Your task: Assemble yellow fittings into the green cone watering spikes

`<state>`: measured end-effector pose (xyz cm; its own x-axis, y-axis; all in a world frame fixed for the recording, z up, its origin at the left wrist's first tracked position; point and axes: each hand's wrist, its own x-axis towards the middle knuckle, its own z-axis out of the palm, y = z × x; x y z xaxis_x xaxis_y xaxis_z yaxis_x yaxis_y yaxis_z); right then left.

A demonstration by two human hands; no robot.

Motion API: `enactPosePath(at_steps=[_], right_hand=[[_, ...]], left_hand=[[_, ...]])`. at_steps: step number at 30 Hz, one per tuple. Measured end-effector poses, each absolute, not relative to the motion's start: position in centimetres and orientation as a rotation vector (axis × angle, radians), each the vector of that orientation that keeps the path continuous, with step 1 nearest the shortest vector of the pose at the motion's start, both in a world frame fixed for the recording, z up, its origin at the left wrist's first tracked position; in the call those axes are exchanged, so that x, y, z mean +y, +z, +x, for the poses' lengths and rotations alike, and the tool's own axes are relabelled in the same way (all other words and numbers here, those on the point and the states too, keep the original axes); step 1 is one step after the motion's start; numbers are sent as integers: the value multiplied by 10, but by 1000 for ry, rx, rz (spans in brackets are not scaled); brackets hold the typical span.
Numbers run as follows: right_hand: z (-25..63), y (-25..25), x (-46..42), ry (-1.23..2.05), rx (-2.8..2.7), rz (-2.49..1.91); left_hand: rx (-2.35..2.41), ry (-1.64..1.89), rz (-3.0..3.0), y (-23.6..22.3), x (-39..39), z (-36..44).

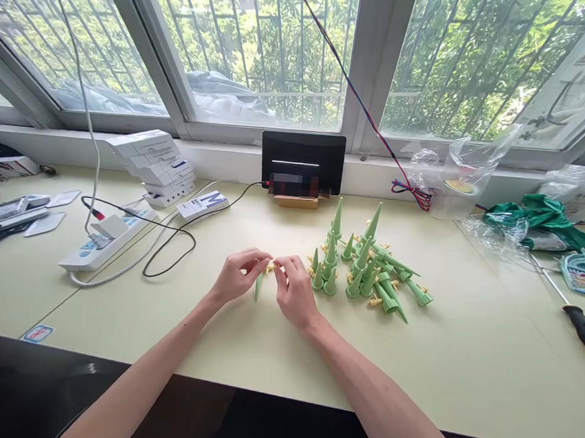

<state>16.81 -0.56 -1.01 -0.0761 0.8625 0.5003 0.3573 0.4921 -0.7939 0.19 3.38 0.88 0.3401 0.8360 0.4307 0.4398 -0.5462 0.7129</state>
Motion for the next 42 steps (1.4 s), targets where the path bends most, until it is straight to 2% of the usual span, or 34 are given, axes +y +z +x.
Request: enactPosePath(at_steps=[24, 42], right_hand=[[166, -11, -4, 728, -1539, -1026], [167, -12, -1, 735, -1488, -1021]], left_hand=[[1046, 1021, 1842, 11, 30, 7], [1079, 1040, 1912, 8, 33, 7]])
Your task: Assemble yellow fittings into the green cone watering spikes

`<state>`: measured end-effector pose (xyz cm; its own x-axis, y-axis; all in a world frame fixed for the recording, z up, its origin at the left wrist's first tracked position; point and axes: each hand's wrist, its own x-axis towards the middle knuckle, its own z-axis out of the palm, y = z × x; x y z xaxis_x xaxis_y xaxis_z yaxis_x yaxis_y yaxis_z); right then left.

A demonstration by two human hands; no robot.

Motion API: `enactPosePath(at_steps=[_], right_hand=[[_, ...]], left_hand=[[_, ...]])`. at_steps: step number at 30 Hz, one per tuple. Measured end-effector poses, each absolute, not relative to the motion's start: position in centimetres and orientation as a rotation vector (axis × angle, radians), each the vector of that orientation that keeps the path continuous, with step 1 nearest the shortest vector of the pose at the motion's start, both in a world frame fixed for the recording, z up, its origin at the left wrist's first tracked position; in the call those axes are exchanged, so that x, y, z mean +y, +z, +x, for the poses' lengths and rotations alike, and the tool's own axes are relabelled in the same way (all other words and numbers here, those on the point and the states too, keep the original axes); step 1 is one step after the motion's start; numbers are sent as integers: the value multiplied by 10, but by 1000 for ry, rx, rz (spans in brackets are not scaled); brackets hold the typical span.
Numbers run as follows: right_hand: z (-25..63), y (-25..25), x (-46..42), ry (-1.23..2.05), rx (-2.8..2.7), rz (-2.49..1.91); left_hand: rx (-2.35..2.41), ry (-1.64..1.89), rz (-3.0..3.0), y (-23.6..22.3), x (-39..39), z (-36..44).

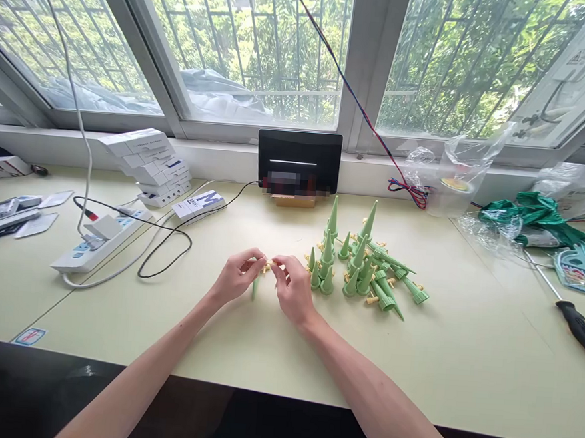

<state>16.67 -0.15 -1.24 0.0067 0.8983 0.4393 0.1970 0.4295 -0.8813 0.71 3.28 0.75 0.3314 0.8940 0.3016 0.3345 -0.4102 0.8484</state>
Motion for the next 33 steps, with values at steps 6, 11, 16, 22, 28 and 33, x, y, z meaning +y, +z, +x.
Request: enactPosePath(at_steps=[6, 11, 16, 22, 28, 33], right_hand=[[167, -13, 0, 745, -1473, -1039], [167, -14, 2, 771, -1465, -1044], [168, -15, 2, 769, -1520, -1032], [169, -17, 3, 721, -1594, -1046], [169, -15, 3, 672, -1627, -1061], [169, -13, 3, 645, -1592, -1083]], left_hand=[[1055, 1011, 1971, 5, 32, 8], [1055, 1020, 1989, 5, 32, 9], [1088, 1022, 2005, 6, 33, 8], [1100, 1012, 2032, 5, 34, 8], [1129, 1007, 2061, 5, 33, 8], [1149, 1080, 2023, 10, 35, 5]])
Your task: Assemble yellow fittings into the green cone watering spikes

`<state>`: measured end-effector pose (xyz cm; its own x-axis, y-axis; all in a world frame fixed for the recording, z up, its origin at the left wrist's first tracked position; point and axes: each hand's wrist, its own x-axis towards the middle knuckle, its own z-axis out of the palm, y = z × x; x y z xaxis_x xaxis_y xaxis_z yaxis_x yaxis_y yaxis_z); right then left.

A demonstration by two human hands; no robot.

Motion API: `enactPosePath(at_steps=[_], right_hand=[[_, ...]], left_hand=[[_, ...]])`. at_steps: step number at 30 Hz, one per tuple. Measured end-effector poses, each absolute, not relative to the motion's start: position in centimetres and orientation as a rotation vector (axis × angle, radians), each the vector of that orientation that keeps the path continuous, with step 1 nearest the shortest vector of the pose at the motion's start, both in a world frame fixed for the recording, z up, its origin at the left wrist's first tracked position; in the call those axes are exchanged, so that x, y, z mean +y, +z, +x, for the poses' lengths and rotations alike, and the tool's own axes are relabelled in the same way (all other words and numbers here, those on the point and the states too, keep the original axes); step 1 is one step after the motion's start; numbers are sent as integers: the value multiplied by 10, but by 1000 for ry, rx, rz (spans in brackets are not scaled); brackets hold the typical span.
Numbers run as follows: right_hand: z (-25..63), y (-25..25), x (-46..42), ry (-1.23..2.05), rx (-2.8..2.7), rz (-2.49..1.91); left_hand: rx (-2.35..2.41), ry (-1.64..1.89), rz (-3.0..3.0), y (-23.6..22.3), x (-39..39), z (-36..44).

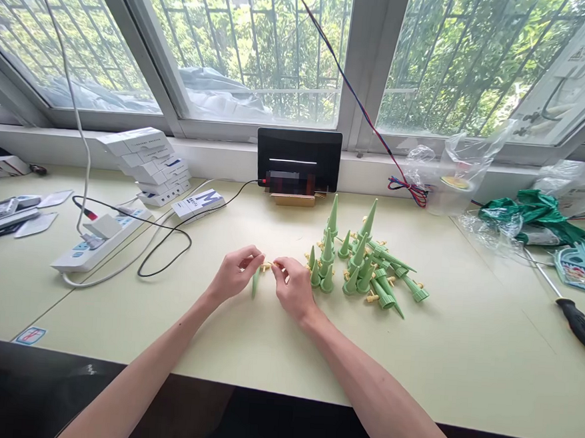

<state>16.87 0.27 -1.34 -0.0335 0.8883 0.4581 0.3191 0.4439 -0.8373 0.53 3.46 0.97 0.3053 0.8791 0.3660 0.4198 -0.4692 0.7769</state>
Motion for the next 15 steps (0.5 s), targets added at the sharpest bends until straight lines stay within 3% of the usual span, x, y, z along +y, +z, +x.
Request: enactPosePath(at_steps=[11, 15], right_hand=[[169, -13, 2, 685, -1558, -1131], [170, -14, 2, 707, -1547, -1139]], left_hand=[[1335, 1274, 2002, 16, 37, -2], [1506, 1170, 2098, 11, 42, -7]])
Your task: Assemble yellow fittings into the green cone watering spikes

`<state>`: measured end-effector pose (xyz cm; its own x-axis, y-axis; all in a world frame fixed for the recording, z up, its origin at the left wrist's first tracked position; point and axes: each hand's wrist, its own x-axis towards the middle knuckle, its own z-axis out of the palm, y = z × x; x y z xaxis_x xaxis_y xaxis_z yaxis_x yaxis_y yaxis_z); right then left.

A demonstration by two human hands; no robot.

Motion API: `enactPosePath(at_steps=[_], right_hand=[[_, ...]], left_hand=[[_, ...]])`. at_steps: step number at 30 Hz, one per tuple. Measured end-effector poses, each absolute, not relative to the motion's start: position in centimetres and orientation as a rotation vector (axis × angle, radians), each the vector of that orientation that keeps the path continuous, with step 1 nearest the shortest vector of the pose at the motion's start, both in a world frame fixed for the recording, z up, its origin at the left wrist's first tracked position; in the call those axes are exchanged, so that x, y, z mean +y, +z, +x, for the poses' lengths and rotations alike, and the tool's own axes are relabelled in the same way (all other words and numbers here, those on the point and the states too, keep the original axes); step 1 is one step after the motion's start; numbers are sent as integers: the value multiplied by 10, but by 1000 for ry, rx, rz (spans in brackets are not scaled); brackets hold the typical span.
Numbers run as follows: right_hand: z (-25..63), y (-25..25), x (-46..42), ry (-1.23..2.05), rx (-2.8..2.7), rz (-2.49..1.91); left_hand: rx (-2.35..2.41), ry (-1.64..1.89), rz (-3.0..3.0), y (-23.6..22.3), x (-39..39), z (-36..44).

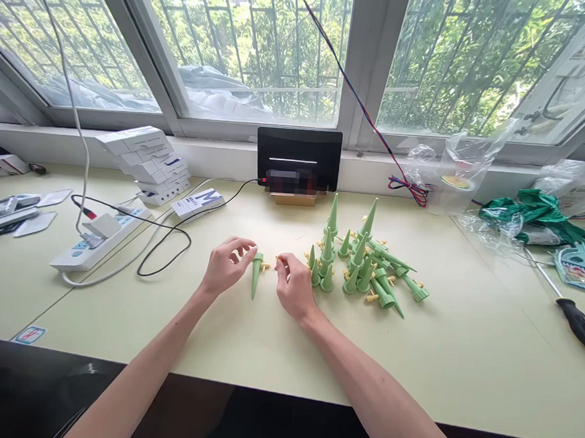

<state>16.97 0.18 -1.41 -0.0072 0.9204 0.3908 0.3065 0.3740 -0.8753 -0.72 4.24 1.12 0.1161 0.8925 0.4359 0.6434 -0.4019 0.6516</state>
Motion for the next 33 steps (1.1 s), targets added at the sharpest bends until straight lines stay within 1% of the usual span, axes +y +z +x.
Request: enactPosePath(at_steps=[4, 9, 23, 33], right_hand=[[170, -13, 2, 696, -1550, -1139], [170, -11, 2, 650, -1545, -1149], [170, -12, 2, 615, -1528, -1156], [170, -14, 2, 647, -1533, -1126]], left_hand=[[1625, 1001, 2155, 5, 45, -10], [1632, 908, 2133, 0, 46, -10], [1493, 962, 2022, -2, 48, -8], [1371, 1013, 1755, 6, 45, -5]])
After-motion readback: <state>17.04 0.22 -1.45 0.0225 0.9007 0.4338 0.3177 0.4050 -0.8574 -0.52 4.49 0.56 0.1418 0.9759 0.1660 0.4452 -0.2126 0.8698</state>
